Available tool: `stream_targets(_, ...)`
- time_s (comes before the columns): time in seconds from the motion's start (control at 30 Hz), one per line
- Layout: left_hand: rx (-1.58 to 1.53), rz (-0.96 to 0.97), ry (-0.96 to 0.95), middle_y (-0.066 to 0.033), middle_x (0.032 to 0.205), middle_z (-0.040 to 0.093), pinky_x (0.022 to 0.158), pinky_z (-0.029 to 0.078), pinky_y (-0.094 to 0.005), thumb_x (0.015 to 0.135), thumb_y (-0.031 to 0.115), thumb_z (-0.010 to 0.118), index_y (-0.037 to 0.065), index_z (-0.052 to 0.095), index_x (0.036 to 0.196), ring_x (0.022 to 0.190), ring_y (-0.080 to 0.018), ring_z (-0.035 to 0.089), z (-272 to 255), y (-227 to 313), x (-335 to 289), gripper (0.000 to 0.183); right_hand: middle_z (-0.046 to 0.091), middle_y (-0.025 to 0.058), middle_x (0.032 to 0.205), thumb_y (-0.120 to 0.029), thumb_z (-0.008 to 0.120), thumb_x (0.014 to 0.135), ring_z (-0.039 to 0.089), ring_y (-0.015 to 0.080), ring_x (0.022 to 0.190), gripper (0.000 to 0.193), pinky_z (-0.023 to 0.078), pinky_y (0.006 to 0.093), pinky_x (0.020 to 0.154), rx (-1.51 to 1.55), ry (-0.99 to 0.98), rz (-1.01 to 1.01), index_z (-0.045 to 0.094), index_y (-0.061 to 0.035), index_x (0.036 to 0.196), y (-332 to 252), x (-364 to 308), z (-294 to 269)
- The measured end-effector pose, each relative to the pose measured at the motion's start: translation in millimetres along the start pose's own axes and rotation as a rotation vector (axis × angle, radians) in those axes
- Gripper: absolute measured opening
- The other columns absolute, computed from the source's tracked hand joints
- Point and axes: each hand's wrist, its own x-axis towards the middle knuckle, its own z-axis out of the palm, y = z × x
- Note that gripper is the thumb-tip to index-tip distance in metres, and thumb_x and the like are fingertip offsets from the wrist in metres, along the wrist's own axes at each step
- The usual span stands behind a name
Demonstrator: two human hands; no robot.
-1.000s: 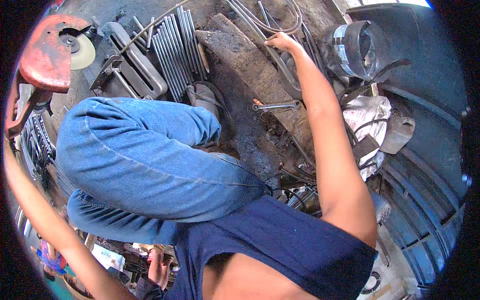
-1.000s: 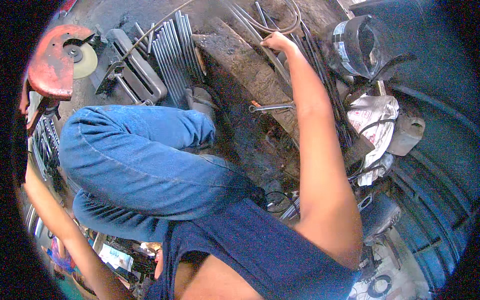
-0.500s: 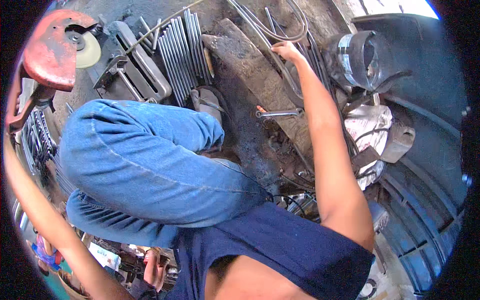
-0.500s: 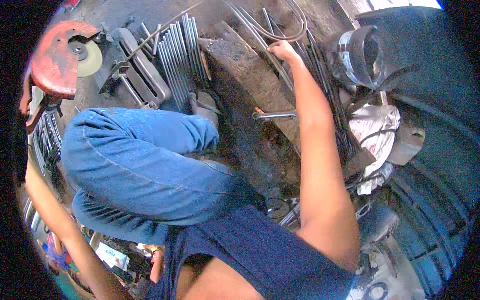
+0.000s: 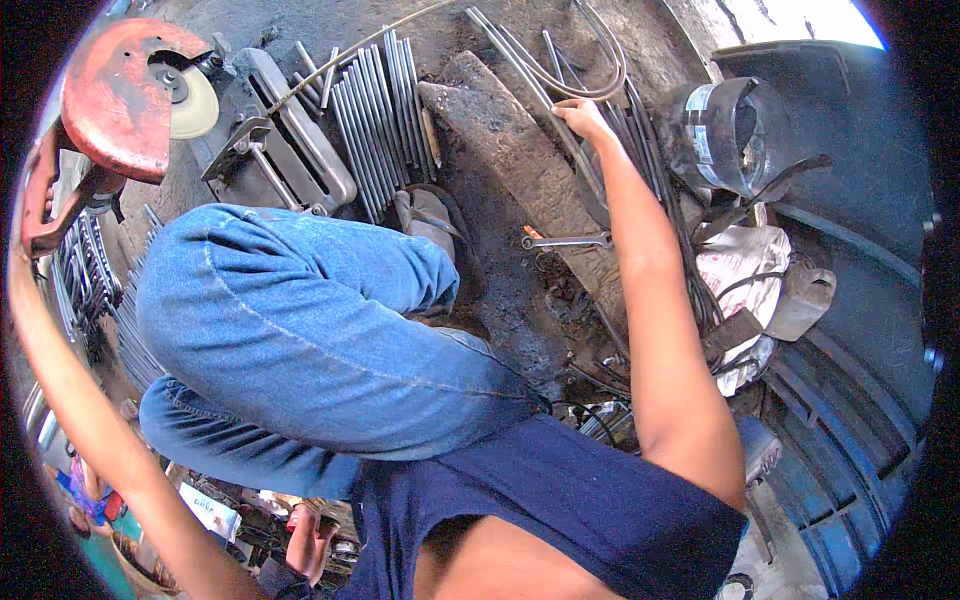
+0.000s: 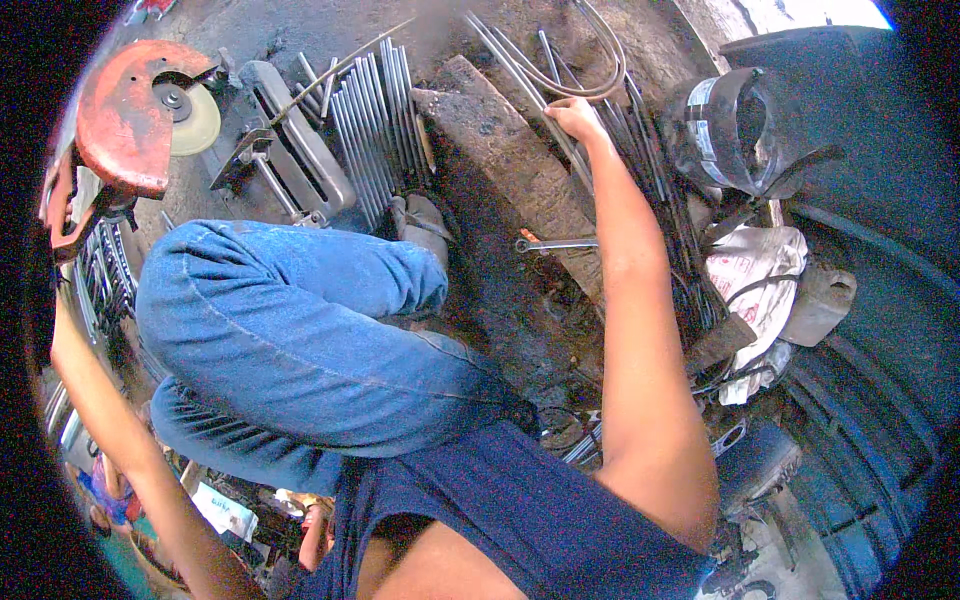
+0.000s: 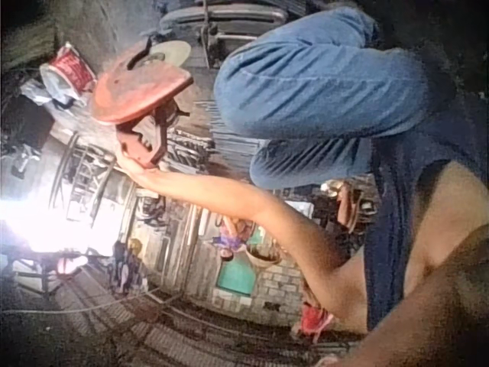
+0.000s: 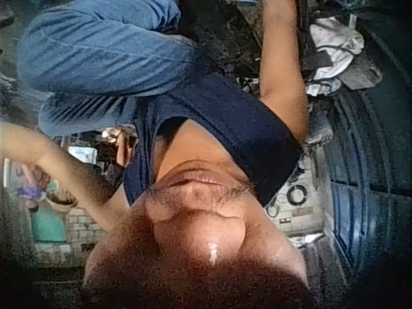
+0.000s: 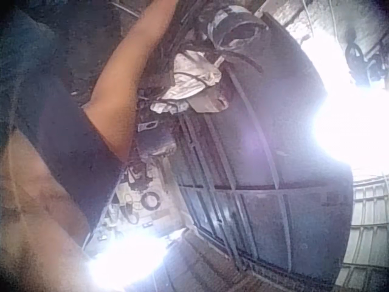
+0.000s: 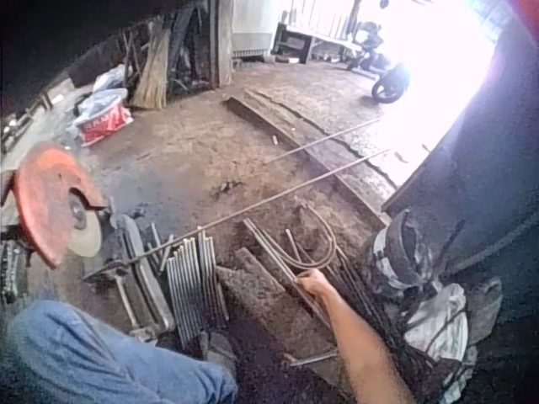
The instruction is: The person is using a circular saw to cut thin metal rods into shorter segments.
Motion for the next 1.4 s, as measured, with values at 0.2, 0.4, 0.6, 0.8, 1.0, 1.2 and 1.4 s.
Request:
stream_targets(0.2, -0.002, -0.029, -0.020, 0.0021, 0.093, 0.050, 0.074, 0.039, -0.0250, 0.094, 0.029, 0.051, 0.015, 0.052, 0.120, 0.079, -0.0059, 0.044, 6.9, -14.4, -2.8, 0.030, 0.071, 0.0125, 0.100, -0.033, 0.071, 0.079, 0.066, 0.0201, 0.093, 0.038, 0.047, 0.0314, 0.088, 0.007, -0.006, -0.010, 0.072, -0.0073, 0.107, 9.6, 8.3, 1.4)
stream_targets(0.4, 0.024, -0.094, -0.058, 0.0022, 0.095, 0.050, 0.076, 0.039, -0.0252, 0.095, 0.027, 0.050, 0.015, 0.051, 0.122, 0.080, -0.0059, 0.044, 3.3, -21.3, -6.6, 0.030, 0.072, 0.0085, 0.093, -0.032, 0.060, 0.088, 0.066, 0.0179, 0.080, 0.033, 0.049, 0.0313, 0.066, 0.180, -0.032, 0.149, 0.071, -0.0045, 0.102, 11.6, 8.0, -28.4)
stream_targets(0.6, 0.030, -0.109, -0.081, 0.0023, 0.097, 0.050, 0.078, 0.038, -0.0255, 0.095, 0.026, 0.050, 0.016, 0.049, 0.123, 0.082, -0.0059, 0.044, 1.4, -28.1, -4.6, 0.030, 0.067, 0.0067, 0.096, -0.026, 0.059, 0.093, 0.063, 0.0160, 0.077, 0.033, 0.051, 0.0306, 0.061, 0.348, 0.182, 0.167, 0.064, 0.0000, 0.112, 10.5, -24.9, -85.7)
stream_targets(0.8, 0.026, -0.107, -0.095, 0.0024, 0.099, 0.049, 0.080, 0.038, -0.0257, 0.095, 0.024, 0.049, 0.016, 0.048, 0.124, 0.084, -0.0060, 0.043, -3.5, -38.1, -9.6, 0.030, 0.070, 0.0097, 0.095, -0.035, 0.073, 0.081, 0.064, 0.0162, 0.081, 0.045, 0.051, 0.0305, 0.070, -0.083, -0.070, -0.046, 0.068, -0.0001, 0.109, 22.6, -54.3, -48.9)
stream_targets(1.0, 0.024, -0.121, -0.085, 0.0025, 0.100, 0.049, 0.082, 0.038, -0.0259, 0.096, 0.023, 0.049, 0.016, 0.047, 0.125, 0.086, -0.0060, 0.043, -16.6, -49.7, -17.6, 0.030, 0.072, 0.0135, 0.093, -0.033, 0.083, 0.063, 0.068, 0.0236, 0.086, 0.045, 0.052, 0.0340, 0.082, -0.237, -0.078, 0.019, 0.073, -0.0074, 0.099, 19.3, -63.3, -28.7)
stream_targets(1.2, -0.010, -0.142, -0.093, 0.0025, 0.102, 0.049, 0.084, 0.038, -0.0262, 0.096, 0.021, 0.048, 0.016, 0.045, 0.127, 0.087, -0.0060, 0.043, -18.8, -69.9, -31.3, 0.031, 0.071, 0.0139, 0.085, -0.028, 0.083, 0.062, 0.068, 0.0239, 0.078, 0.041, 0.052, 0.0341, 0.075, -0.318, -0.085, 0.008, 0.074, -0.0077, 0.097, 9.6, -65.1, -30.9)
stream_targets(1.4, -0.045, -0.102, -0.125, 0.0026, 0.104, 0.048, 0.086, 0.038, -0.0264, 0.097, 0.020, 0.048, 0.016, 0.044, 0.128, 0.089, -0.0061, 0.043, -6.8, -72.2, -33.1, 0.032, 0.072, 0.0141, 0.091, -0.027, 0.084, 0.059, 0.069, 0.0246, 0.084, 0.040, 0.053, 0.0352, 0.081, -0.349, -0.045, 0.019, 0.074, -0.0077, 0.093, 10.1, -63.6, -28.5)
